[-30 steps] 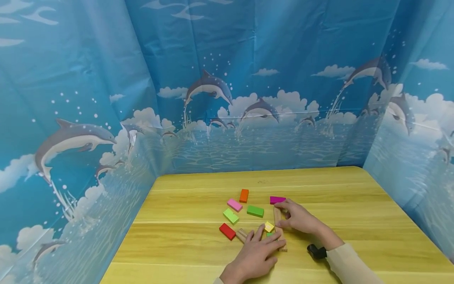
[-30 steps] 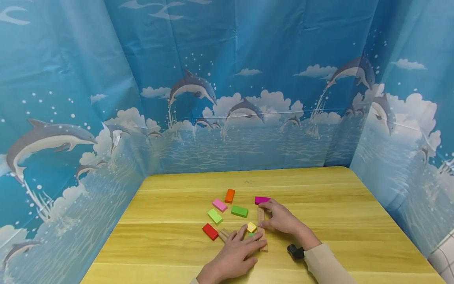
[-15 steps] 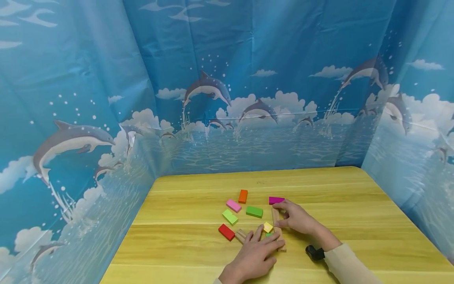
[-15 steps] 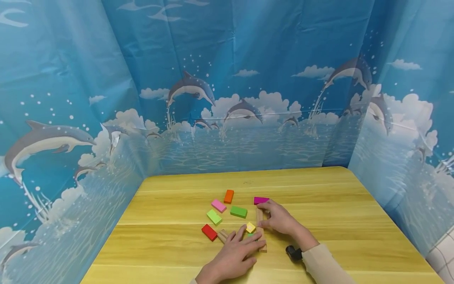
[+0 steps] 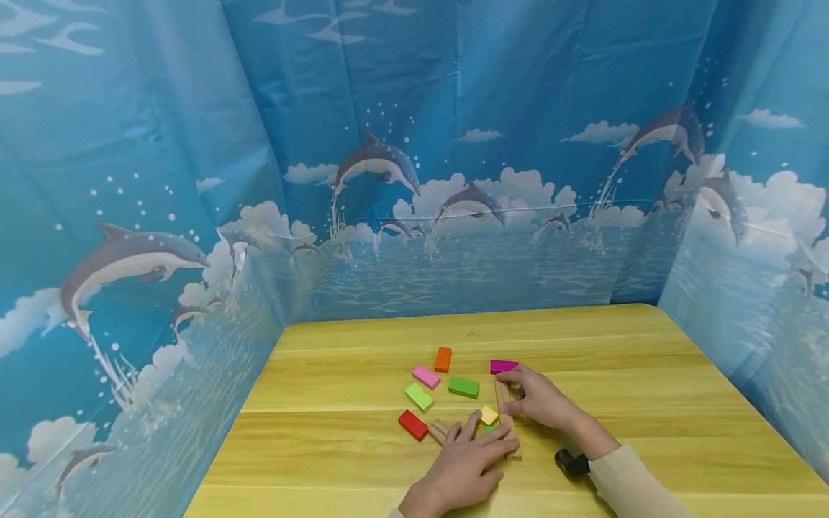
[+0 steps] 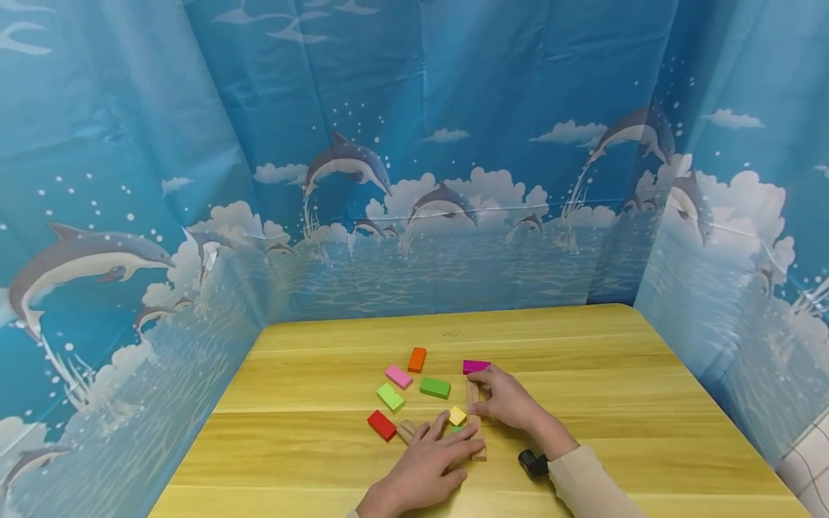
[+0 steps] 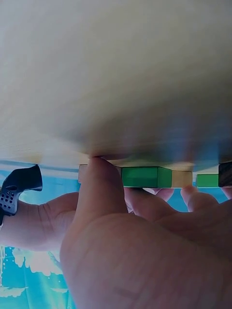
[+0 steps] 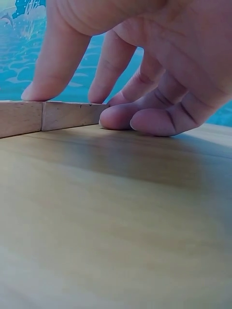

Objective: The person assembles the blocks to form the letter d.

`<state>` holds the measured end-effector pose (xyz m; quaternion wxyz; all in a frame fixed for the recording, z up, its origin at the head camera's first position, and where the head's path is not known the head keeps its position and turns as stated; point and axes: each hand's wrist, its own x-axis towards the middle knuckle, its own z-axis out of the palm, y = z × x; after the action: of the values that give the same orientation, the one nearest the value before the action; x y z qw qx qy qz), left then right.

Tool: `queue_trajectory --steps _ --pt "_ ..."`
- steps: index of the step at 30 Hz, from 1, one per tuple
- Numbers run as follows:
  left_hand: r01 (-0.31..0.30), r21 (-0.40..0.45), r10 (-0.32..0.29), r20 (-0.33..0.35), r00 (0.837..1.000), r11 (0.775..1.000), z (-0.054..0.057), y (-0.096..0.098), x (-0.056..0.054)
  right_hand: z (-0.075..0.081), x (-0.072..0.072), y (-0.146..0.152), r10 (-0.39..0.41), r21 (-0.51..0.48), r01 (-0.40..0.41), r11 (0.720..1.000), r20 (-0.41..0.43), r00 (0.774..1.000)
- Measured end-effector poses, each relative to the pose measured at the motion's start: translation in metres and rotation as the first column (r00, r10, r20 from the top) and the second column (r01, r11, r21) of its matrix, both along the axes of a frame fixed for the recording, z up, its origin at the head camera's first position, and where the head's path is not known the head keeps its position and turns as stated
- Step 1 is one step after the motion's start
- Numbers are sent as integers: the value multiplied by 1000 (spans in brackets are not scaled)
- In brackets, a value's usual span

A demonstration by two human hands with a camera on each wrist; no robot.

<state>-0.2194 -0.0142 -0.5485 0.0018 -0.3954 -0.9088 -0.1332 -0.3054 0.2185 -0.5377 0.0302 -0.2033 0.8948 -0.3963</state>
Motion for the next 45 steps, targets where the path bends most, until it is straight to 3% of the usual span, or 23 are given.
queue_trajectory --steps 20,37,45 --pt "-4 35 3 31 1000 999 -2 1 -1 2 1 -6 -82 -4 83 997 49 995" --pt "-2 24 0 56 998 1000 -3 -1 -1 1 1 -2 -22 -2 22 1000 102 995" --pt "22 31 -22 16 1000 999 0 -1 -1 7 3 1 35 5 -36 999 98 995"
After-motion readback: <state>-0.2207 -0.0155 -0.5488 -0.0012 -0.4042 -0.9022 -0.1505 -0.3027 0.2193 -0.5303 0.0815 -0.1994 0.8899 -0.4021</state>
